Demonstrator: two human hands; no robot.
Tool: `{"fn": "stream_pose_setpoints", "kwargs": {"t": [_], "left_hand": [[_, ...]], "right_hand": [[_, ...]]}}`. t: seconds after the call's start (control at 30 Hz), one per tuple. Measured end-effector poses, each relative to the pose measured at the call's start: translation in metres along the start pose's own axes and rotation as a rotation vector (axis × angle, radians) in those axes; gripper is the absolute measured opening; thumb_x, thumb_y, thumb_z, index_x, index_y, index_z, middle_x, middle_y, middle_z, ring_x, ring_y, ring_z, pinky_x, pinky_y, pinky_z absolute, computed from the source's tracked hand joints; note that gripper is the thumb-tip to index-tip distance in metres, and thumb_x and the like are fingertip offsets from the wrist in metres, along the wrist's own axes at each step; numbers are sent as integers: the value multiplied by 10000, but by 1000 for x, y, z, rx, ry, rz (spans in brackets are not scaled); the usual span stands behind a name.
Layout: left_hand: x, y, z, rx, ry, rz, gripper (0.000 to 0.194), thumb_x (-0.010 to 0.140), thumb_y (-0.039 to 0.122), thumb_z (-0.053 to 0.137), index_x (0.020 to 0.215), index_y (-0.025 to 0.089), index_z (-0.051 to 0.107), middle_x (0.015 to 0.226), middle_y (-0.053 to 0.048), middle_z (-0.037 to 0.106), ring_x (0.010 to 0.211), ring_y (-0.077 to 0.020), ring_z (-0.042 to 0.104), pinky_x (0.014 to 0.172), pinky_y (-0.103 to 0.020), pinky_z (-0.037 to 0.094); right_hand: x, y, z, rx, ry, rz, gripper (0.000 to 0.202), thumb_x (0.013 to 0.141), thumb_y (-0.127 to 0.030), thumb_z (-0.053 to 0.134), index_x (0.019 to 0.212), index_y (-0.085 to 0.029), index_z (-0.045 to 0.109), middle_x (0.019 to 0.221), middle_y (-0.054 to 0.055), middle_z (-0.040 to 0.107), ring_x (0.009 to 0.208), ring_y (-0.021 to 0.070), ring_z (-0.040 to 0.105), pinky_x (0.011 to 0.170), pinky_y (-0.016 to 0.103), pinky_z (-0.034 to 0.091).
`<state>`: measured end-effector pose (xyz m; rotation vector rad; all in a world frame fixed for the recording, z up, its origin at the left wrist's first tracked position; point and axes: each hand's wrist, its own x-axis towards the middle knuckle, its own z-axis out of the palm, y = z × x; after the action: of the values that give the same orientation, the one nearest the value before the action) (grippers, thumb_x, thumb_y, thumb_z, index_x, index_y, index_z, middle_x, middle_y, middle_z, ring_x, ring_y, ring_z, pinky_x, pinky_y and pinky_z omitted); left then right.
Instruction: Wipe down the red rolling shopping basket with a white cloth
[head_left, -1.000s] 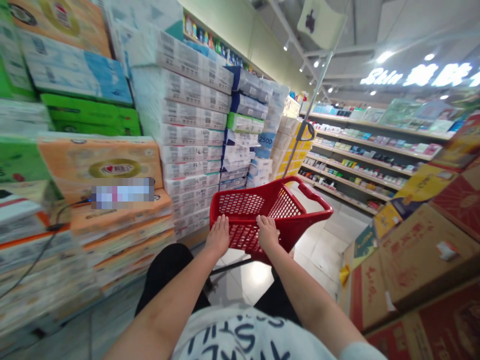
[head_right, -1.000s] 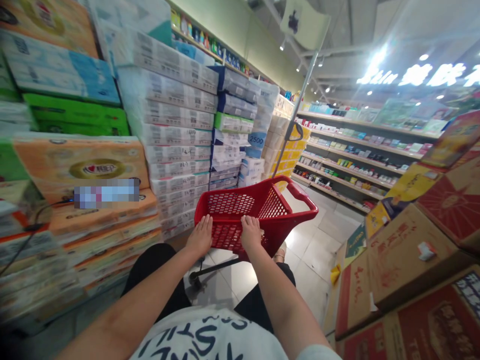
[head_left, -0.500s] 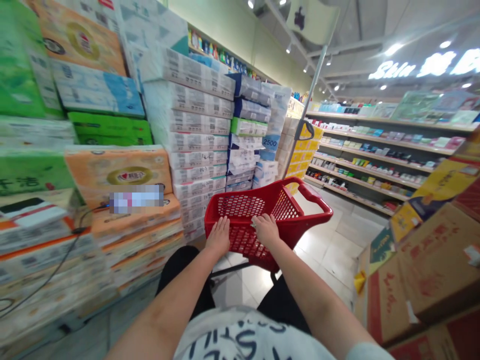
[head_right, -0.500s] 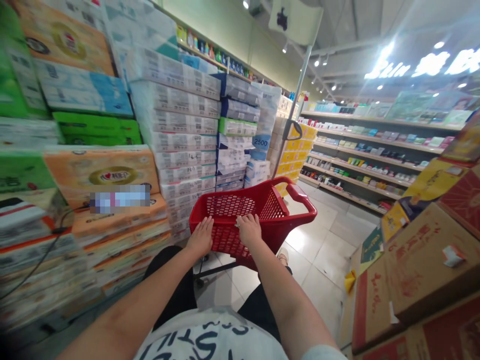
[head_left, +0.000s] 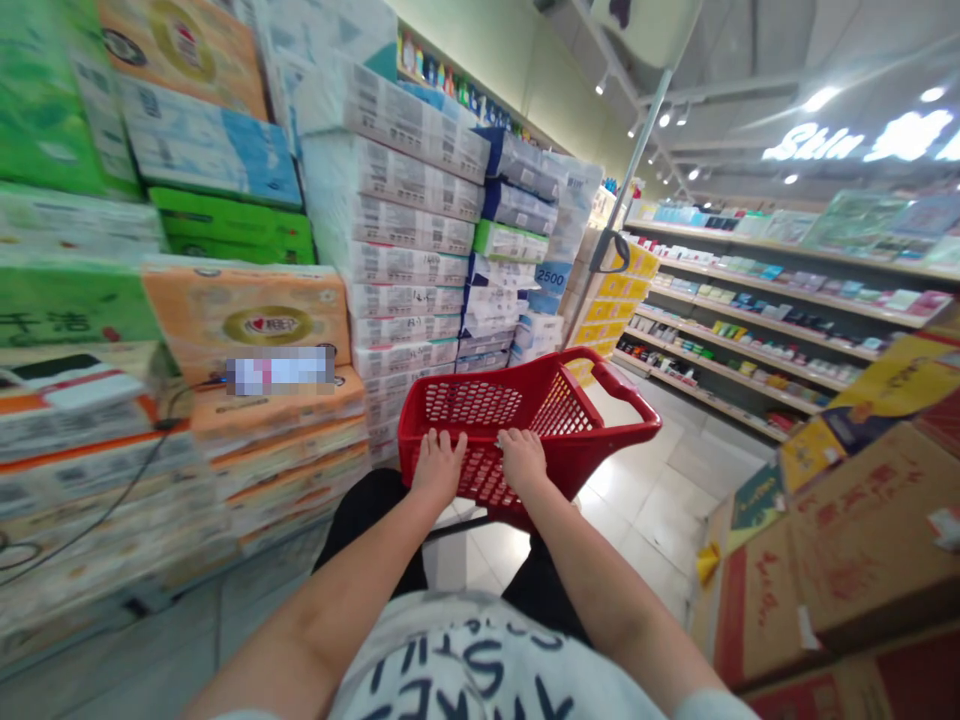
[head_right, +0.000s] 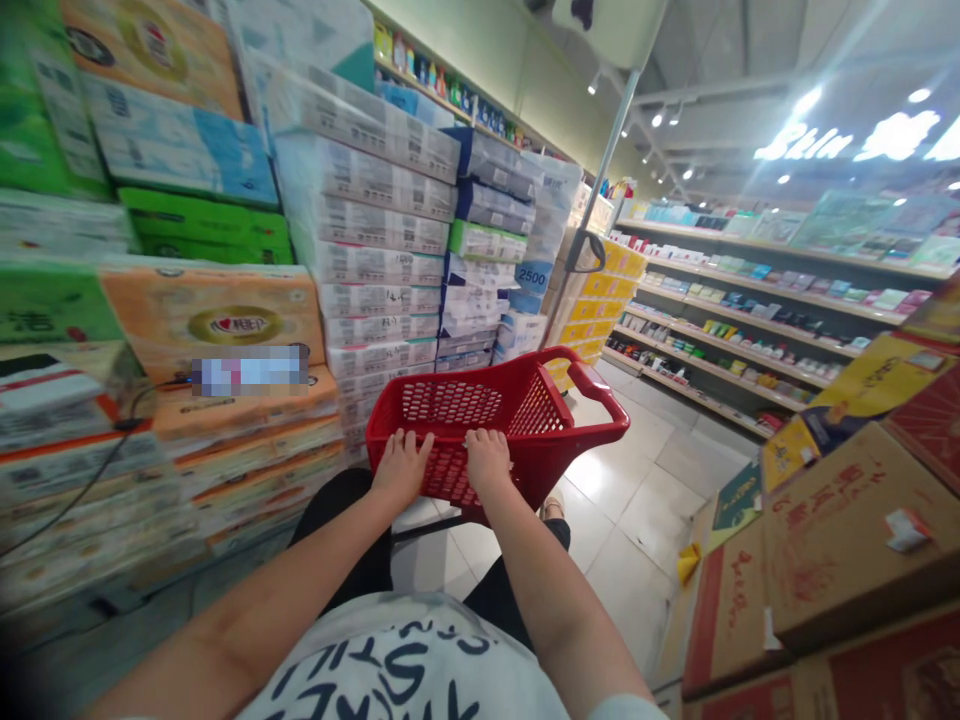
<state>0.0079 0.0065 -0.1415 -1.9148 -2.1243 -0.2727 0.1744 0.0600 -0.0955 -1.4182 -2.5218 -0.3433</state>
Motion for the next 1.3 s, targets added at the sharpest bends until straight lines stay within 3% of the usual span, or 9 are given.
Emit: {"fn": "stream_pose_setpoints", "kwargs": {"t": [0.2, 0.37, 0.53, 0.73, 0.9, 1.03, 1.13, 1.2, 1.3], "left_hand": [[-2, -9, -6, -49, -10, -21, 548, 854, 154, 434, 1400, 137, 397, 1359, -212, 438, 1367, -372, 308, 1131, -537, 158], [2, -14, 0, -25, 33, -70, 499, 869, 139, 390, 1366, 149, 440, 1322, -183, 472, 1358, -350, 327, 1133, -510, 190], [0, -12, 3, -51, 58, -33, 581, 827, 152, 460, 1402, 111, 397, 1369, -201, 438, 1363, -368, 306, 1139, -517, 185], [-5, -8, 7, -31, 123, -25, 544, 851, 141, 411, 1394, 131, 423, 1393, -190, 448, 1361, -348, 328, 1129, -543, 203], [-7, -9, 12, -70, 127, -14, 584, 834, 145, 457, 1415, 124, 403, 1449, -202, 404, 1393, -347, 283, 1144, -536, 188], [-8, -10, 12, -124, 188, -3, 539, 911, 310, 432, 1412, 110, 416, 1510, -171, 333, 1437, -317, 194, 1169, -498, 162], [-5, -10, 12, -137, 231, 62, 596, 941, 443, 362, 1406, 74, 415, 1550, -135, 251, 1456, -277, 138, 1189, -457, 141], [-2, -11, 14, -151, 218, 76, 628, 946, 471, 337, 1405, 49, 407, 1547, -140, 252, 1451, -265, 168, 1189, -438, 163], [1, -12, 19, -184, 205, 76, 656, 942, 495, 336, 1401, 32, 406, 1522, -168, 297, 1432, -268, 235, 1179, -434, 204]], "right_hand": [[-10, -22, -1, -25, -10, -55, 408, 923, -140, 389, 1319, -172, 481, 1181, 137, 577, 1054, 249, 486, 940, 397, 331], [-6, -22, -2, -8, 52, -240, 461, 944, -145, 367, 1405, -163, 397, 1352, 142, 486, 1188, 229, 435, 1029, 358, 298], [2, -9, 0, 72, 45, -13, 421, 963, -194, 360, 1377, -178, 432, 1243, 112, 595, 1098, 230, 537, 989, 403, 351], [-3, -17, 16, 93, 58, -201, 580, 888, -53, 377, 1455, -166, 344, 1521, 103, 324, 1385, 231, 286, 1107, 391, 257], [7, -24, 13, 150, 13, -130, 565, 889, -51, 350, 1443, -160, 369, 1457, 111, 429, 1342, 219, 362, 1108, 417, 273], [10, -29, 16, 158, 7, -252, 574, 876, -58, 389, 1443, -146, 368, 1498, 105, 367, 1401, 217, 270, 1131, 397, 246], [11, -24, 19, 159, 29, -152, 536, 906, -103, 388, 1441, -138, 368, 1467, 118, 414, 1364, 231, 340, 1120, 420, 271], [11, -20, 19, 139, 50, -91, 517, 923, -122, 380, 1440, -111, 363, 1444, 143, 439, 1347, 246, 368, 1115, 435, 279], [9, -16, 22, 125, 61, -211, 527, 924, -103, 374, 1450, -115, 346, 1469, 137, 406, 1389, 237, 307, 1122, 411, 274]]}}
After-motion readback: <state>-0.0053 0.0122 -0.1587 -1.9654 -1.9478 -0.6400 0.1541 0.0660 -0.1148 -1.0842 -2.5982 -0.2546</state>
